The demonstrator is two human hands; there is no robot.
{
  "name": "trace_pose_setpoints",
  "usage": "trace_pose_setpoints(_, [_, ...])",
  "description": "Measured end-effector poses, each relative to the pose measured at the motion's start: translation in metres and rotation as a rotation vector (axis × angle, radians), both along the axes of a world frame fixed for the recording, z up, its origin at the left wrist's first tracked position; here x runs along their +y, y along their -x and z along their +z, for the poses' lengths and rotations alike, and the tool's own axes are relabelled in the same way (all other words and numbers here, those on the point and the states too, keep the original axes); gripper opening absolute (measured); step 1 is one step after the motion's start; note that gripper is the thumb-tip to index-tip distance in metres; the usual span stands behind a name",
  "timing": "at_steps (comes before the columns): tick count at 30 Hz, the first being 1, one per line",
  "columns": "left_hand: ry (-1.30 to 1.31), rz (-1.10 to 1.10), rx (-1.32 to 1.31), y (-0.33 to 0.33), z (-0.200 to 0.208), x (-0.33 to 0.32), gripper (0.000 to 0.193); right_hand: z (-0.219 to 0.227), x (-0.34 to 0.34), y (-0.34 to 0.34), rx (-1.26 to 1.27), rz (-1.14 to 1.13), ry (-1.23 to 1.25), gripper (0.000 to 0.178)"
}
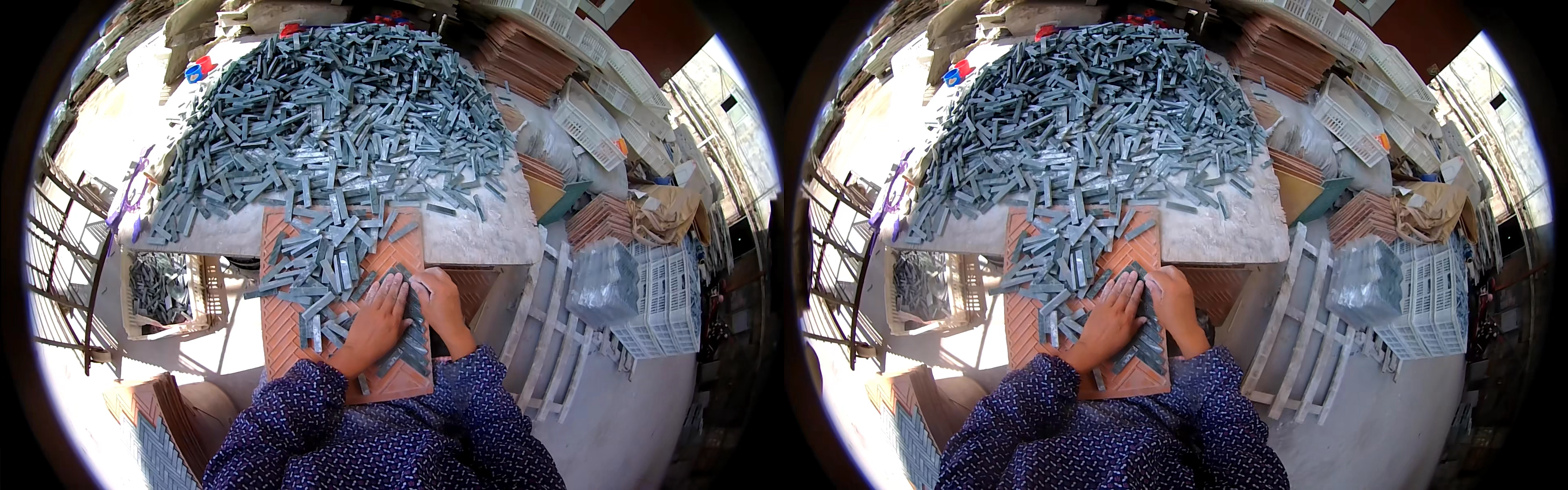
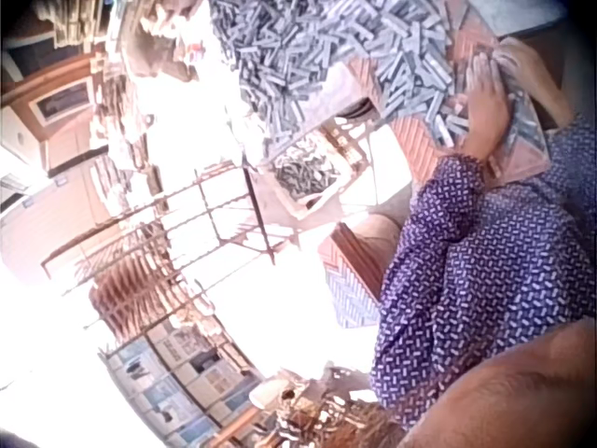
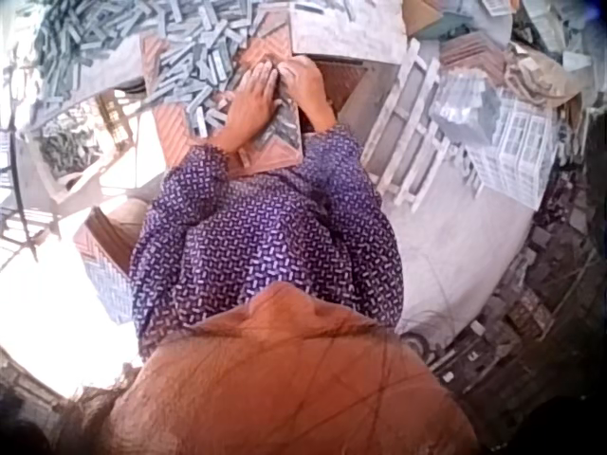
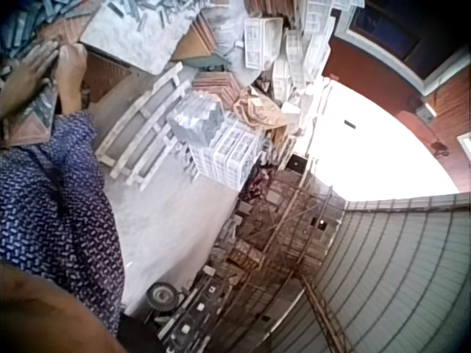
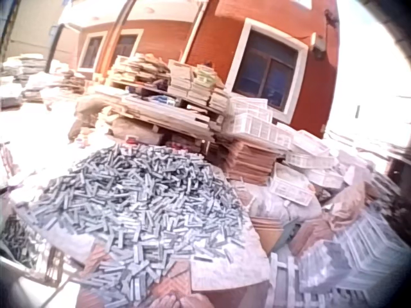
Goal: The person arranges small rectangular tiles by hand onto a square board to form a herringbone pattern. They handle the board, flip it to check alignment, and place individual tiles one by one from a large pile on the table.
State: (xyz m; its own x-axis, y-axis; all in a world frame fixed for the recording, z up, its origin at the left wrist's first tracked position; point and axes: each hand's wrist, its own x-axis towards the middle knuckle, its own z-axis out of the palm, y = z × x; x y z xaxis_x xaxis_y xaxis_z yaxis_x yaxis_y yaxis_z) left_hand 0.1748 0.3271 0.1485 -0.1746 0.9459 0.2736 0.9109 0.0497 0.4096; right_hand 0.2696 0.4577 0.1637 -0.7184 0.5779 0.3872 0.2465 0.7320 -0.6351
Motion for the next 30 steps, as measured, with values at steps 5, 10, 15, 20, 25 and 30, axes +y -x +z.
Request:
trace_pose_setpoints(5, [-0.005, -0.006, 0.019, -0.001, -0.001, 0.002, 0.066, 0.003, 0.002, 0.002, 0.009, -0.025, 0.029, 0.012])
trace_pose_setpoints(10, [-0.025, 0.006, 0.014, 0.001, -0.001, 0.002, 0.063, 0.003, 0.01, 0.01, -0.069, 0.016, -0.026, 0.017])
trace_pose_setpoints(15, [-0.089, 0.122, -0.023, 0.018, 0.02, -0.018, 0.05, 0.019, 0.031, 0.01, -0.236, 0.134, 0.23, 0.015])
trace_pose_setpoints(20, [-0.066, 0.136, 0.035, 0.034, 0.02, -0.031, 0.038, 0.011, 0.035, 0.021, -0.27, 0.176, 0.04, 0.016])
trace_pose_setpoints(25, [-0.01, 0.212, 0.126, 0.032, 0.019, -0.027, 0.036, 0.024, 0.047, 0.029, -0.348, 0.201, -0.044, 0.028])
trace_pose_setpoints(30, [0.03, 0.268, 0.142, 0.031, 0.021, -0.017, 0.036, 0.016, 0.068, 0.059, -0.197, 0.12, -0.175, 0.028])
